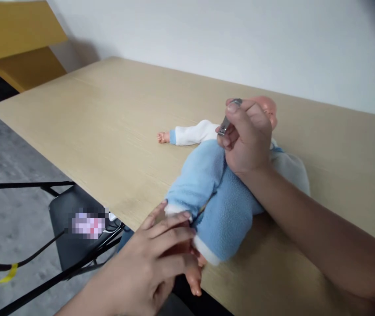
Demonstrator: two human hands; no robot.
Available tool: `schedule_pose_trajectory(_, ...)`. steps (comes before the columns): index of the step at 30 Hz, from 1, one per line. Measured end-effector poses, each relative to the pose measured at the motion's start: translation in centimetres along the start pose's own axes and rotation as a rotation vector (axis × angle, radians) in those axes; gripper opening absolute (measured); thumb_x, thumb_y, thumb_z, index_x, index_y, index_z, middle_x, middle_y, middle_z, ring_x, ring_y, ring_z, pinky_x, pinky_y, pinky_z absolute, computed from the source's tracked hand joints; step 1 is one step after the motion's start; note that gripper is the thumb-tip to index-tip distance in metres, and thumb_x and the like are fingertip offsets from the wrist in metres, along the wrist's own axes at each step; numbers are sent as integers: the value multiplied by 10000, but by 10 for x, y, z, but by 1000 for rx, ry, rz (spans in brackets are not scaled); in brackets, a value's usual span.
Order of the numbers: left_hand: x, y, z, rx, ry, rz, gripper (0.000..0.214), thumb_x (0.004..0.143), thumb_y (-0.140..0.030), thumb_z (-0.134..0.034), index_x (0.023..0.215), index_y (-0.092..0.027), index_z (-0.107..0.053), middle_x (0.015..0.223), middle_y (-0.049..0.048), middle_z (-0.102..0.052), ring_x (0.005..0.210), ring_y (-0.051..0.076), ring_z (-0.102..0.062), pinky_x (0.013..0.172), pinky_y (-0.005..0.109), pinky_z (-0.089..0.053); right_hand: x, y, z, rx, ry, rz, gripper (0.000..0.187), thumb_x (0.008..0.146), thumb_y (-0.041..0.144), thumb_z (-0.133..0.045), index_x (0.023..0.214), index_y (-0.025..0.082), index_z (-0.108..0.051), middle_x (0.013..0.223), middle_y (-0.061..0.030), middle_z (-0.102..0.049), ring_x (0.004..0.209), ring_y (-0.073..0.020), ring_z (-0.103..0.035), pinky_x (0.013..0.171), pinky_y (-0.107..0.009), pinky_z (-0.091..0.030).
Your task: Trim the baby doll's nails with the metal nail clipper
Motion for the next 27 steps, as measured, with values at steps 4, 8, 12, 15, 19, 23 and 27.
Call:
schedule_pose_trajectory(4,-13,-3,-2,96,32,87,461,1012,-382,-681,1466,-319,-633,1517,4,-656,1591,249,-405,1390,497,14,2,-1,1,-3,-29,24,365,828,513,-819,845,274,-543,718,51,-577,425,-58,-379,374,-281,-177)
schedule_pose_trajectory(8,-7,-16,-18,239,-23,88,689,979,-702,-616,1581,-377,-532,1476,57,-654,1558,302,-433,1364,573,-33,7,0,6,13,-32,15,354,778,478,-851,863,281,-569,688,60,-567,406,-53,-366,358,-288,-150)
schedule_pose_trajectory(12,10,-32,-45,264,-50,89,769,972,-705,-620,1647,-379,-446,1240,100,-700,1410,377,-564,1286,691,-254,3,14,6,25,-23,40,284,824,448,-852,903,286,-632,660,58,-545,442,-73,-364,385,-300,-170)
schedule_pose_trajectory(15,21,-42,-51,212,-84,72,655,914,-374,-688,1553,-298,-567,1015,91,-694,1084,353,-701,1143,692,-469,-2,25,2,23,-7,55,241,834,430,-852,909,293,-668,648,50,-540,480,-94,-382,406,-299,-173)
schedule_pose_trajectory(19,25,-51,-21,-18,-258,96,585,822,-162,-659,1406,-207,-654,1006,118,-674,906,264,-702,838,466,-657,-9,27,4,41,27,8,249,825,409,-841,927,259,-670,639,51,-566,437,-86,-381,390,-291,-162)
schedule_pose_trajectory(23,45,-40,17,-268,-576,67,456,885,-23,-676,1318,-159,-634,1123,115,-718,1123,205,-707,975,320,-624,-22,20,21,-13,64,-103,287,795,421,-843,933,253,-656,611,54,-595,396,-98,-413,361,-258,-188)
schedule_pose_trajectory(27,107,1,15,-539,-904,125,403,931,-226,-804,1297,-254,-637,1236,56,-746,1152,212,-728,1026,361,-612,-32,17,40,-41,-34,-153,269,846,471,-814,922,272,-649,650,38,-642,427,-106,-446,390,-247,-291)
Point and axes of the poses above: each hand's wrist, its own x-axis towards the middle knuckle, its own z-axis out of the back of the hand, y = z × x, the point moved 3 cm from there along x, towards the middle knuckle
